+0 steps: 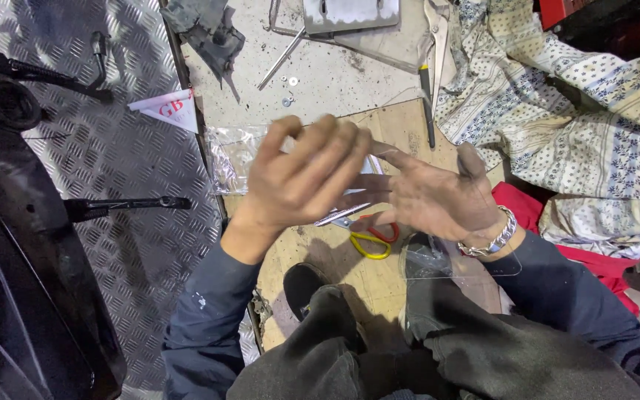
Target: Preparing a motorcycle license plate by peeling off protective film, fitting it into a metal frame, and trimming the excess material with scissors.
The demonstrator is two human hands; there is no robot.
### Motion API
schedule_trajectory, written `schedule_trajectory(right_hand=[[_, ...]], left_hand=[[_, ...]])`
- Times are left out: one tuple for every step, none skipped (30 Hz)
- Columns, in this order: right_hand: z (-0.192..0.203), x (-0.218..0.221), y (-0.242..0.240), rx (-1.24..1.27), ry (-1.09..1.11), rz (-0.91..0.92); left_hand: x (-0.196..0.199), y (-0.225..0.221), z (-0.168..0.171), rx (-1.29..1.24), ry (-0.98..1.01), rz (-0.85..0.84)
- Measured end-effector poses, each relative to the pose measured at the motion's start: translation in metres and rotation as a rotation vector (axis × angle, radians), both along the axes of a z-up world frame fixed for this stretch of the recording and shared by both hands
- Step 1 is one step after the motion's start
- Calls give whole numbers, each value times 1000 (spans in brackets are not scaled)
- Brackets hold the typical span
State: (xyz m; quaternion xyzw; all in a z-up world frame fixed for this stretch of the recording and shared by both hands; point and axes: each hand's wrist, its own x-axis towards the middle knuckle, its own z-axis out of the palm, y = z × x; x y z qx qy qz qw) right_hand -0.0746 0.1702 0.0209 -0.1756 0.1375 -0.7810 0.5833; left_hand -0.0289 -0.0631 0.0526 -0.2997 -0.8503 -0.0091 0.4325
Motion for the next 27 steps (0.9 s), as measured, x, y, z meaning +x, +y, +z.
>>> schedule_trajectory(right_hand=[[6,-2,0,10,47,4],[11,-4,-1,21,93,8],[12,-5,0,22,96,3],[12,-7,1,9,118,-10],[12,-8,2,-3,137,-22],[12,-9,4,-1,135,-25],[12,-11,4,6,150,-40],[12,-13,5,12,164,-55],[13,-14,5,13,158,-52],[15,-13,6,-5,130,-44],[16,-14,3,-31,103,-30],[17,-15,1,-36,99,-19],[19,-15,0,-24,131,-20],[20,-16,-1,-13,163,-21],[22,-16,-1,-11,158,-20],[23,-16,-1,-3,153,-23],[24,-16,-1,4,145,-23],[24,-17,0,5,137,-20],[25,-18,1,7,150,-14],[26,-19,2,9,162,-8],[23,-15,1,9,171,-7],[22,-10,1,45,185,-51],[23,-14,0,77,256,-106],[27,-7,-1,73,321,-116],[32,-3,-3,32,229,-123],[34,-2,-5,-10,138,-128],[42,-6,-7,-14,153,-133]], left_hand=[[3,-5,4,110,-39,-18],[6,-9,8,219,-78,-36],[9,-11,15,220,-76,-41],[12,-12,21,317,-95,-28],[16,-14,27,414,-117,-12],[24,-5,42,416,-119,-15],[32,3,58,616,-324,-156],[40,11,74,812,-532,-302],[42,19,82,815,-536,-298],[44,25,91,929,-789,-626],[46,31,100,1023,-1036,-952],[52,35,92,1027,-1034,-939],[58,40,83,1081,-1183,-1063],[64,45,74,1131,-1332,-1189],[63,49,68,1137,-1335,-1188],[63,53,61,1114,-1375,-1326],[64,57,55,1090,-1414,-1462],[64,60,56,1099,-1416,-1457],[64,63,58,1135,-1465,-1501],[64,67,60,1172,-1514,-1545],[69,69,52,1164,-1507,-1547],[75,72,46,1144,-1549,-1533],[74,74,36,1065,-1560,-1541],[94,78,13,999,-1522,-1563],[108,82,-7,981,-1623,-1487],[117,86,-31,960,-1718,-1403],[114,85,-30,941,-1712,-1407]])
